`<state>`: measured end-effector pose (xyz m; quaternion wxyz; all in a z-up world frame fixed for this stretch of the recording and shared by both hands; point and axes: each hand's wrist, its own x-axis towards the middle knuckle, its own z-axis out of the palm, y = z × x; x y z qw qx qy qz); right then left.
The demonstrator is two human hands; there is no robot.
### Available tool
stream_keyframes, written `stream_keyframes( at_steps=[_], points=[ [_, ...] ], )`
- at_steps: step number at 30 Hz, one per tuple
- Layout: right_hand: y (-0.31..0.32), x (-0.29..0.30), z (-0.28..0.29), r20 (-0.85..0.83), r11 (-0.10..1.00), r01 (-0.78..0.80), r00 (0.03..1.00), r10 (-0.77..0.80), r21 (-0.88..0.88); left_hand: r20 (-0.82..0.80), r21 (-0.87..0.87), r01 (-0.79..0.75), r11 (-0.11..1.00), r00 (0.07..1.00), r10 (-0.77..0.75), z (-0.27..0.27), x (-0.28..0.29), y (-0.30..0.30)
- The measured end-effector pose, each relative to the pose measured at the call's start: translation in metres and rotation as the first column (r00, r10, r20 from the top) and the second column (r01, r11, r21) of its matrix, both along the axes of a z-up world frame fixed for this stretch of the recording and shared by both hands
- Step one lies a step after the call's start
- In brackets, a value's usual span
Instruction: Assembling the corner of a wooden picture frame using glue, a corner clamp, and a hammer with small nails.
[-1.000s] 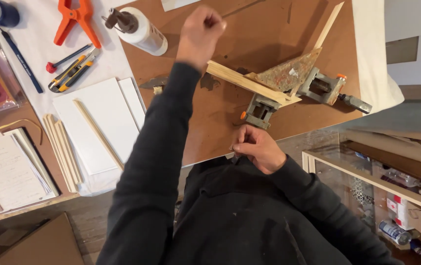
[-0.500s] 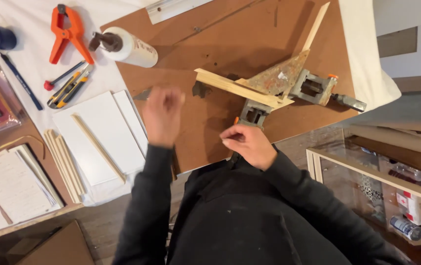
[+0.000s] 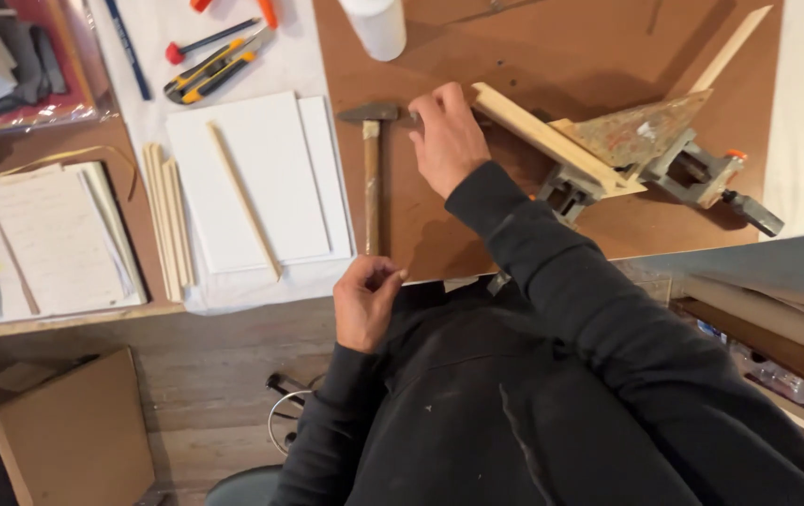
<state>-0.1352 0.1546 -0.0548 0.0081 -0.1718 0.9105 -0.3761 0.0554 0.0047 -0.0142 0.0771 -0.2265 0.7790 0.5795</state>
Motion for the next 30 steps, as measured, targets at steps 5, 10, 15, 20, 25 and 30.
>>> stream_keyframes(
  at_steps=[5, 10, 15, 20, 25, 30],
  points=[
    [-0.036, 0.037, 0.019, 0.23, 0.977, -0.194, 0.958, 0.17, 0.087, -0.043, 0.206, -0.079, 0.975, 0.995, 0.09, 0.002, 0.011, -0.024],
    [-0.066, 0.048, 0.003, 0.375, 0.933, -0.283, 0.908, 0.186, 0.223, -0.085, 0.255, -0.069, 0.964, 0.992, 0.094, 0.016, 0.011, -0.039],
    [-0.047, 0.047, -0.015, 0.378, 0.987, -0.076, 0.926, 0.017, 0.14, -0.312, 0.107, 0.003, 0.994, 0.95, 0.03, 0.04, -0.007, -0.039],
    [0.01, 0.077, 0.064, 0.433, 0.954, 0.079, 0.899, 0.057, -0.289, -0.337, 0.174, 0.115, 0.978, 0.94, -0.05, 0.036, -0.023, -0.026],
    [0.069, 0.133, 0.088, 0.615, 0.838, 0.248, 0.778, 0.126, -0.485, -0.37, 0.166, 0.356, 0.92, 0.887, -0.276, 0.038, -0.048, 0.015],
    [0.112, 0.168, 0.102, 0.7, 0.791, 0.443, 0.714, -0.026, -0.422, -0.37, 0.275, 0.579, 0.767, 0.8, -0.472, 0.03, -0.057, 0.057]
  ],
)
